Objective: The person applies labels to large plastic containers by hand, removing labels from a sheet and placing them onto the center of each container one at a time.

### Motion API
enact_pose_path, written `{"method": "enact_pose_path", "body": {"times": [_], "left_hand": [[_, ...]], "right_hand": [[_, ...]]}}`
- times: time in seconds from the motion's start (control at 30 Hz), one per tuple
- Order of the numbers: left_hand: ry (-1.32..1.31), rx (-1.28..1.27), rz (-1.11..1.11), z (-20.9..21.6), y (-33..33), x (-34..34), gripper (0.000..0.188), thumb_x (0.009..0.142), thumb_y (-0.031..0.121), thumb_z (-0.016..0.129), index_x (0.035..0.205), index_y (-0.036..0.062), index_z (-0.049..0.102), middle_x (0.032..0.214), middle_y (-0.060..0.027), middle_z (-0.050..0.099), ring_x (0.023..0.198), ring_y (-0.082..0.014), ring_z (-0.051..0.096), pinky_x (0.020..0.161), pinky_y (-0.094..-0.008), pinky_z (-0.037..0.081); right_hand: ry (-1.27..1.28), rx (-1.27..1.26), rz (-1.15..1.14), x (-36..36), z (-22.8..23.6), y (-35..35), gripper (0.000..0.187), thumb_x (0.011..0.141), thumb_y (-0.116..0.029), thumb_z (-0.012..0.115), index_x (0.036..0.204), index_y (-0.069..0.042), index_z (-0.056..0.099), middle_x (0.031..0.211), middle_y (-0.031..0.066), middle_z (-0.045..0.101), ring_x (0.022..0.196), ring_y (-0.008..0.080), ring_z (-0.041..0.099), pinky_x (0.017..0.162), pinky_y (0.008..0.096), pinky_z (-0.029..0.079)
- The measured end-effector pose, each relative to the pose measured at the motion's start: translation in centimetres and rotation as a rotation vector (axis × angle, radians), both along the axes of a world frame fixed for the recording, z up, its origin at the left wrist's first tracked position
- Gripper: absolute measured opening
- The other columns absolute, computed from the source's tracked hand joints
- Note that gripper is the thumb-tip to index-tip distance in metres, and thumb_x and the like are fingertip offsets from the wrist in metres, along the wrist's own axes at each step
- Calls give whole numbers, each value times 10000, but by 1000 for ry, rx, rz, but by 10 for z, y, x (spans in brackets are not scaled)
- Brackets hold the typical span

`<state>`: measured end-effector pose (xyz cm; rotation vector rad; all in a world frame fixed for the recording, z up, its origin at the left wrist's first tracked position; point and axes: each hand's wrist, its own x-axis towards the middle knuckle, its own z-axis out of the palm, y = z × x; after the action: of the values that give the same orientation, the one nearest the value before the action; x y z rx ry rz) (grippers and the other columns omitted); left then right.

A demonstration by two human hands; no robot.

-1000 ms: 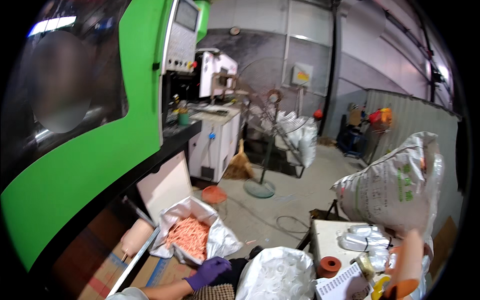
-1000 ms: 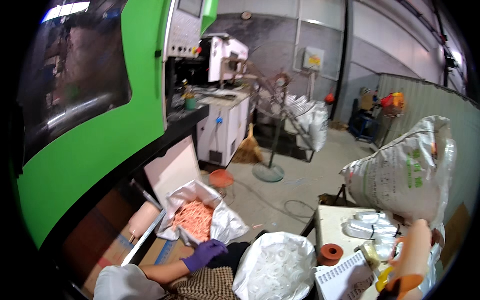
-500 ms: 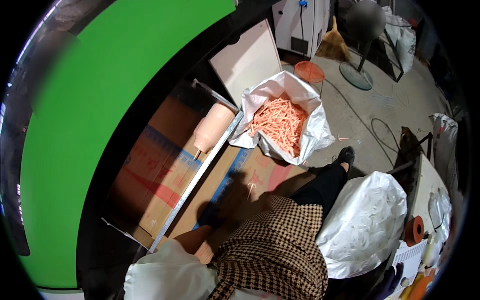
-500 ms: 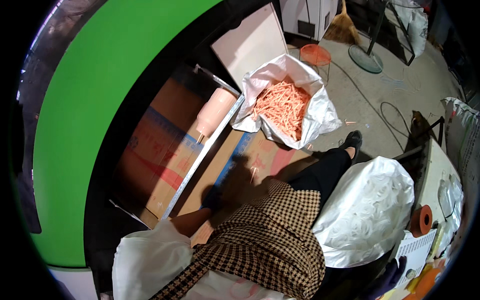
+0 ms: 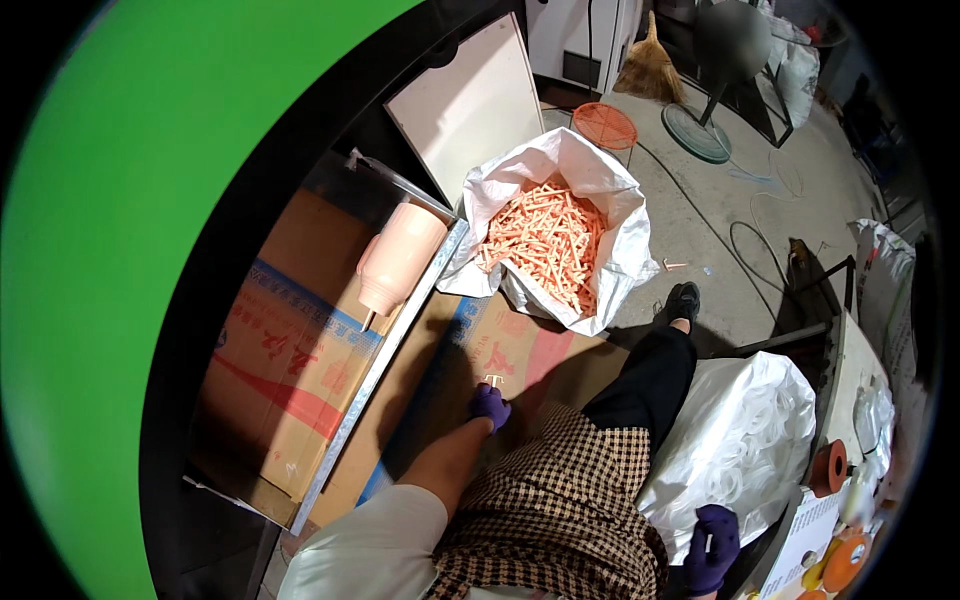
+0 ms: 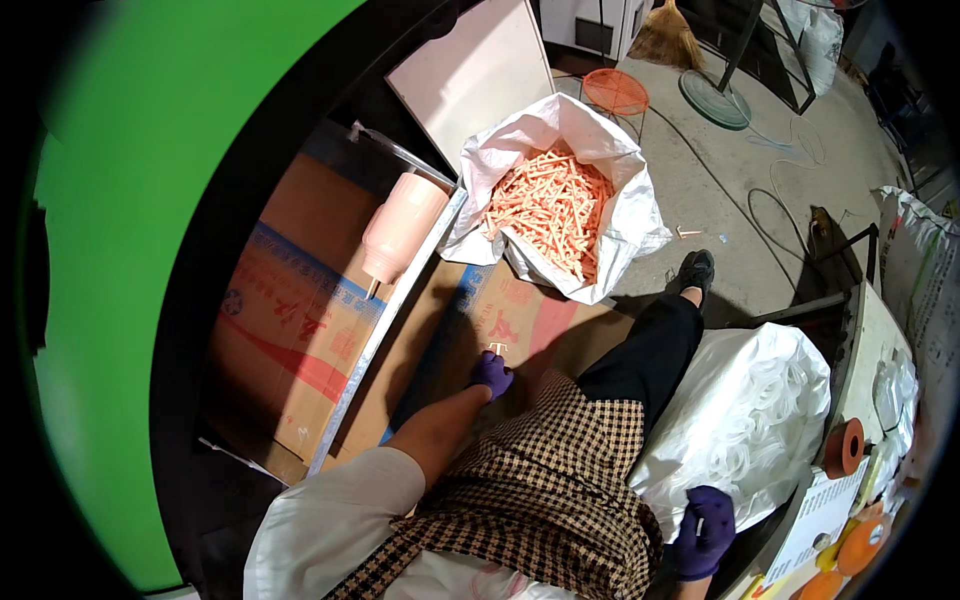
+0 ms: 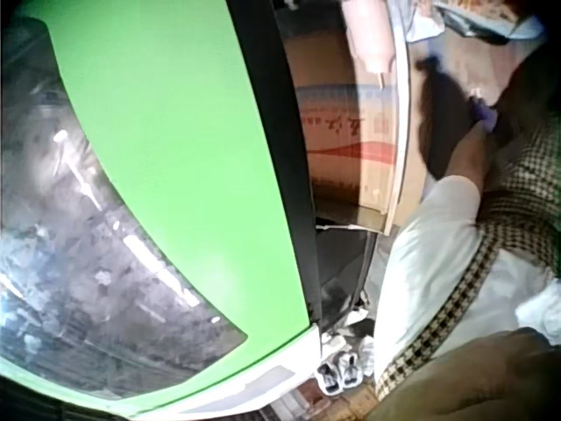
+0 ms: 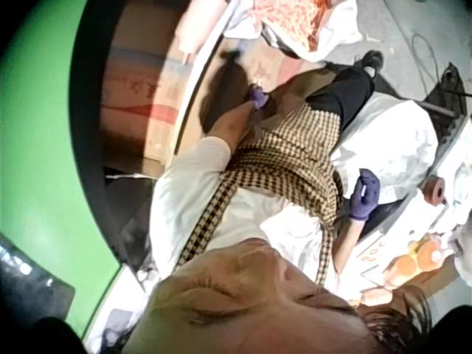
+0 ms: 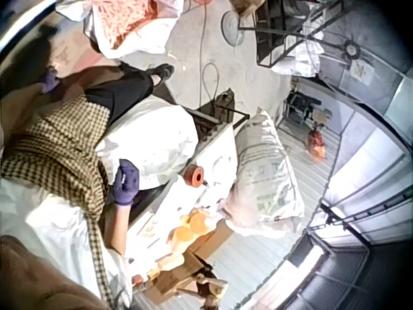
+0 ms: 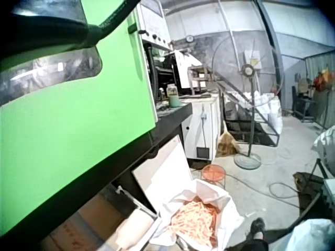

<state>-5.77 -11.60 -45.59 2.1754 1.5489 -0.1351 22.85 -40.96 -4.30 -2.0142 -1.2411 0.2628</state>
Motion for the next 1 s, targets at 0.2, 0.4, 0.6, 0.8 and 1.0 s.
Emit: {"method": "enact_pose_path", "body": {"times": [0.2,0.4,0.6,0.8,1.0], "left_hand": [[39,-300,216,19,14,-19,426,872,378,632,1155,64,684,1256,-204,635,1101,-345,642,924,-479,520],[140,-184,153,-15,-14,-85,476,923,422,572,1218,55,640,1227,-226,653,1036,-377,669,897,-501,523],[57,48,-13,-45,-30,-103,536,960,489,513,1248,46,604,1221,-243,651,1023,-398,666,894,-517,516],[60,-67,-63,-38,-44,-90,500,954,457,545,1220,39,613,1142,-230,668,1043,-380,658,897,-510,515],[23,-84,-117,-27,-52,-69,445,940,406,596,1179,32,631,1049,-210,689,1070,-353,649,902,-498,514]], "right_hand": [[-196,-111,235,-12,4,10,444,630,28,647,1051,-106,697,931,126,674,850,327,661,726,418,521],[-249,-81,223,-15,-3,1,439,636,-13,670,1061,-118,692,924,112,676,834,316,657,722,428,515],[-297,-135,163,-14,-14,-21,448,662,-51,684,1105,-119,671,926,106,676,817,321,651,712,442,509],[-254,-152,182,-17,-10,-16,398,695,-101,721,1089,-130,675,945,66,678,827,287,653,714,415,503],[-235,-183,179,-15,1,-12,396,703,-118,730,1094,-152,679,954,37,684,826,264,659,716,402,508]]}}
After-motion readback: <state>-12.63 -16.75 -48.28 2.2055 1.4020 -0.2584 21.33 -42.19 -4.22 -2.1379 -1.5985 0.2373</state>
